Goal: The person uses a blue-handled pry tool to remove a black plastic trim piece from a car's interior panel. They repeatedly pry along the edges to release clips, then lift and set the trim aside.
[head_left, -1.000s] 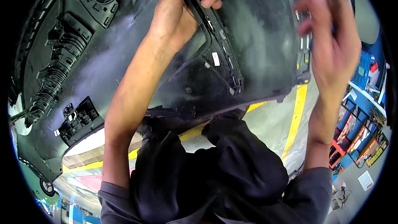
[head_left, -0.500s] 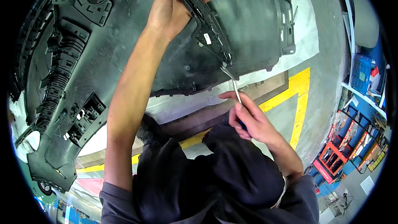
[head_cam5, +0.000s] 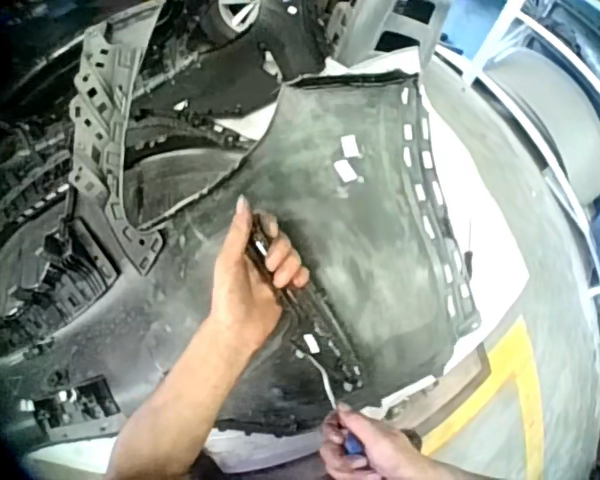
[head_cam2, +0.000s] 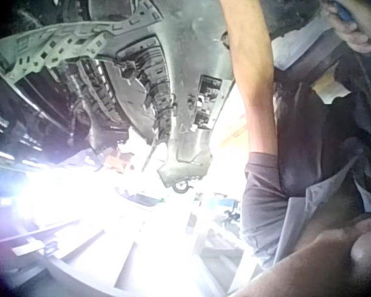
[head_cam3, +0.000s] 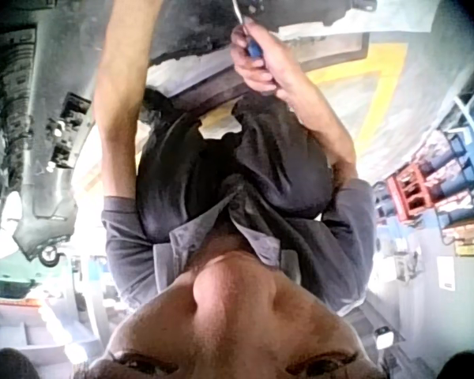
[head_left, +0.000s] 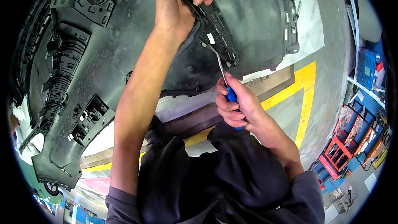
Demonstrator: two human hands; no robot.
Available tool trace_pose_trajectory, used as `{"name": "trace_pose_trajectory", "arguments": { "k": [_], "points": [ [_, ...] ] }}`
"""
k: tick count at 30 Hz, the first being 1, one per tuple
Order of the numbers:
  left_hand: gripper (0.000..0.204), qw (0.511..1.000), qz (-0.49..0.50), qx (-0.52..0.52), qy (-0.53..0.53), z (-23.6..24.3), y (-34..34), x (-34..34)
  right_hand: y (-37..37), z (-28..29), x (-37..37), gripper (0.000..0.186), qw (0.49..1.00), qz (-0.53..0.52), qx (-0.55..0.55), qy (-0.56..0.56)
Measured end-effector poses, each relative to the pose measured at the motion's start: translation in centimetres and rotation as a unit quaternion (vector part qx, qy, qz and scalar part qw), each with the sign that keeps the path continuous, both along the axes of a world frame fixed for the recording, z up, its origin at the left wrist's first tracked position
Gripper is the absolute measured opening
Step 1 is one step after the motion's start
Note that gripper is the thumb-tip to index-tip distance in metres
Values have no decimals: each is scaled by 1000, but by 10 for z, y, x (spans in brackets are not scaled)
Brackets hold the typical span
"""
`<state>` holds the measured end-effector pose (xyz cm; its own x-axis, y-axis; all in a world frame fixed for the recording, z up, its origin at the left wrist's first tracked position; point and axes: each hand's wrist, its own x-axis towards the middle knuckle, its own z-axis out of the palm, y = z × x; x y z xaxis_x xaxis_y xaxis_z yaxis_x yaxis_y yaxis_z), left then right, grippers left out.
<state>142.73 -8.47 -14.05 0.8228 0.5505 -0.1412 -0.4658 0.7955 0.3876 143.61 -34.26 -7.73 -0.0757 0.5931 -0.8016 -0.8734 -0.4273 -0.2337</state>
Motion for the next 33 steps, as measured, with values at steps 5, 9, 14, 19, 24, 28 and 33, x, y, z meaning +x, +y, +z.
{"name": "trace_pose_trajectory", "arguments": {
  "k": [5, 9, 14, 19, 24, 28, 33],
  "points": [
    [45, 1000, 3, -7, -12, -8, 0, 3, 4, -8, -2, 46, 999, -25, -14, 26],
    [45, 1000, -6, -10, -16, -6, -2, 1, -5, -15, -7, 44, 994, -60, 31, 84],
    [45, 999, 4, -33, -13, -8, -9, 5, 0, -14, -10, 40, 973, -148, 40, 170],
    [45, 999, 27, -26, -1, -6, -21, 5, 17, 4, -8, 39, 996, -54, -66, -6],
    [44, 998, 48, -35, 17, 0, -33, 6, 23, 5, -11, 47, 967, 87, -142, -194],
    [43, 995, 89, 4, 41, 10, -44, 4, 15, -8, -12, 56, 928, 160, -148, -303],
    [43, 987, 138, 29, 75, 12, -56, 6, 19, -14, -16, 61, 882, 209, -175, -385]
  ]
}}
